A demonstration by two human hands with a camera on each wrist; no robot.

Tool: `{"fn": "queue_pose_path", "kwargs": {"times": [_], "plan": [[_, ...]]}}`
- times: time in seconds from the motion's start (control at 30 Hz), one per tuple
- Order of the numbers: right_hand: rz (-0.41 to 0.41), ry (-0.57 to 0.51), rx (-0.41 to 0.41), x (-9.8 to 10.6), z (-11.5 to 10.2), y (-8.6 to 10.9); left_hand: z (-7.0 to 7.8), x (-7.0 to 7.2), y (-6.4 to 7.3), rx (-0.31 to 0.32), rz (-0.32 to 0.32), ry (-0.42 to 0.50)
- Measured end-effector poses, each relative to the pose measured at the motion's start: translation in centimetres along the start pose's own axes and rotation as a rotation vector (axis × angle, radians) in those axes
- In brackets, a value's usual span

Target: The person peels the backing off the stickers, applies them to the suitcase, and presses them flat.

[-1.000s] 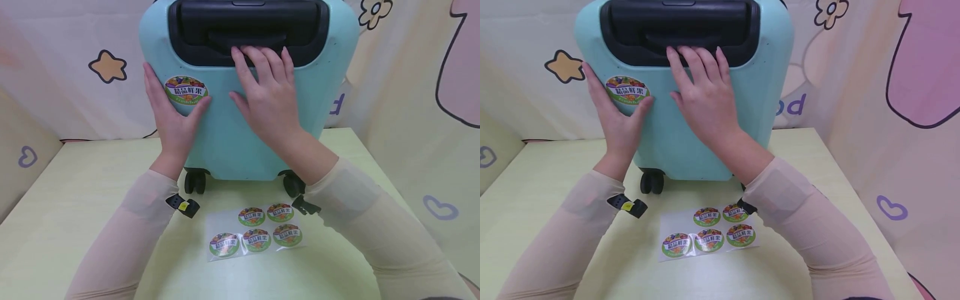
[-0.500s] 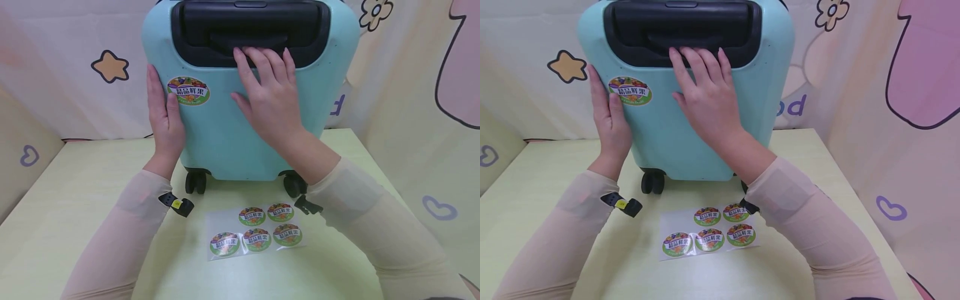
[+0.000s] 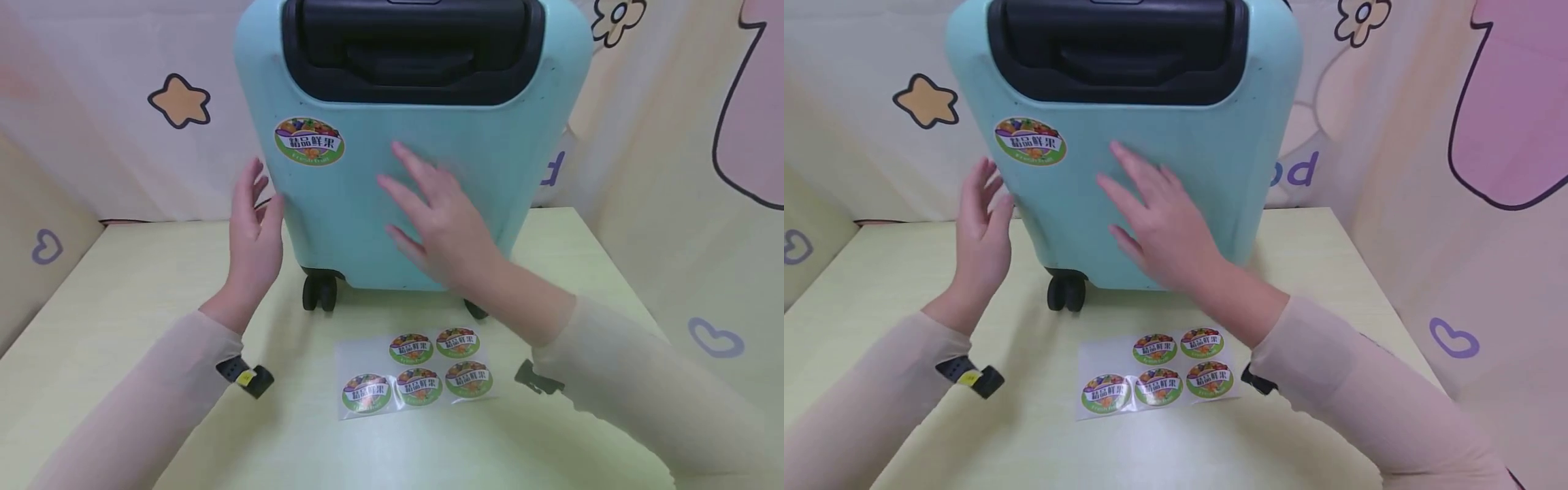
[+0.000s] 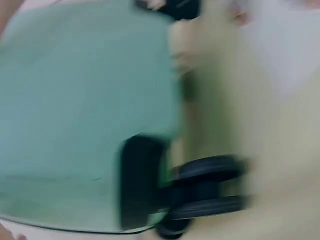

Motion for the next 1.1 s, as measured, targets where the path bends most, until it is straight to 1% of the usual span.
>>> {"fn": "queue_pose_path", "kwargs": {"times": [0.07, 0.13, 0.2, 0.23, 0.3, 0.37, 0.43, 0.5, 0.53, 0.6, 0.67, 0.7, 0.8, 0.87, 0.93, 1.1], "plan": [[-0.167, -0.08, -0.053, -1.2, 0.0, 2.2, -0.8, 0.1, 2.1, 0.108, -0.075, -0.011], [-0.346, -0.115, -0.148, -2.5, 0.4, 4.6, -1.4, 0.2, 4.0, 0.19, -0.159, -0.026], [-0.508, -0.127, -0.252, -3.5, 0.7, 6.7, -1.8, 0.3, 5.7, 0.256, -0.24, -0.02], [-0.57, -0.134, -0.289, -4.0, 0.8, 7.7, -1.9, 0.3, 6.5, 0.289, -0.278, -0.011], [-0.65, -0.153, -0.333, -4.7, 0.9, 9.3, -2.0, 0.3, 8.0, 0.364, -0.353, 0.008], [-0.699, -0.17, -0.331, -5.4, 0.5, 10.5, -2.0, 0.0, 9.5, 0.447, -0.417, 0.039], [-0.714, -0.191, -0.283, -5.9, -0.1, 11.5, -1.9, -0.4, 11.1, 0.528, -0.471, 0.077], [-0.733, -0.218, -0.222, -6.4, -1.0, 12.4, -1.8, -0.8, 12.6, 0.605, -0.508, 0.124], [-0.741, -0.23, -0.18, -6.6, -1.4, 12.8, -1.8, -1.0, 13.4, 0.643, -0.517, 0.15], [-0.781, -0.235, -0.118, -7.0, -2.2, 13.6, -1.8, -1.3, 14.8, 0.717, -0.523, 0.192], [-0.845, -0.218, -0.087, -7.4, -2.9, 14.3, -1.8, -1.5, 16.1, 0.787, -0.519, 0.222], [-0.874, -0.204, -0.076, -7.6, -3.1, 14.6, -1.8, -1.5, 16.6, 0.819, -0.519, 0.233], [-0.95, -0.155, -0.098, -8.0, -3.3, 15.4, -1.7, -1.8, 17.9, 0.915, -0.511, 0.247], [-0.979, -0.146, -0.11, -8.2, -3.4, 15.7, -1.8, -1.9, 18.6, 0.963, -0.507, 0.252], [-0.987, -0.138, -0.097, -8.3, -3.5, 16.0, -1.7, -2.1, 19.0, 0.996, -0.502, 0.271], [-0.973, -0.134, -0.058, -8.4, -3.7, 16.4, -1.7, -2.6, 19.3, 1.024, -0.482, 0.347]]}}
Point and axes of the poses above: each hand's wrist, its own y-axis away from the middle knuckle, its own x-axis out of the back of the hand, z = x × y, the point moved 5 cm from there along -y, towards the middle knuckle, and after that the axes turned 8 degrees about -x, right-handed, at the moved point
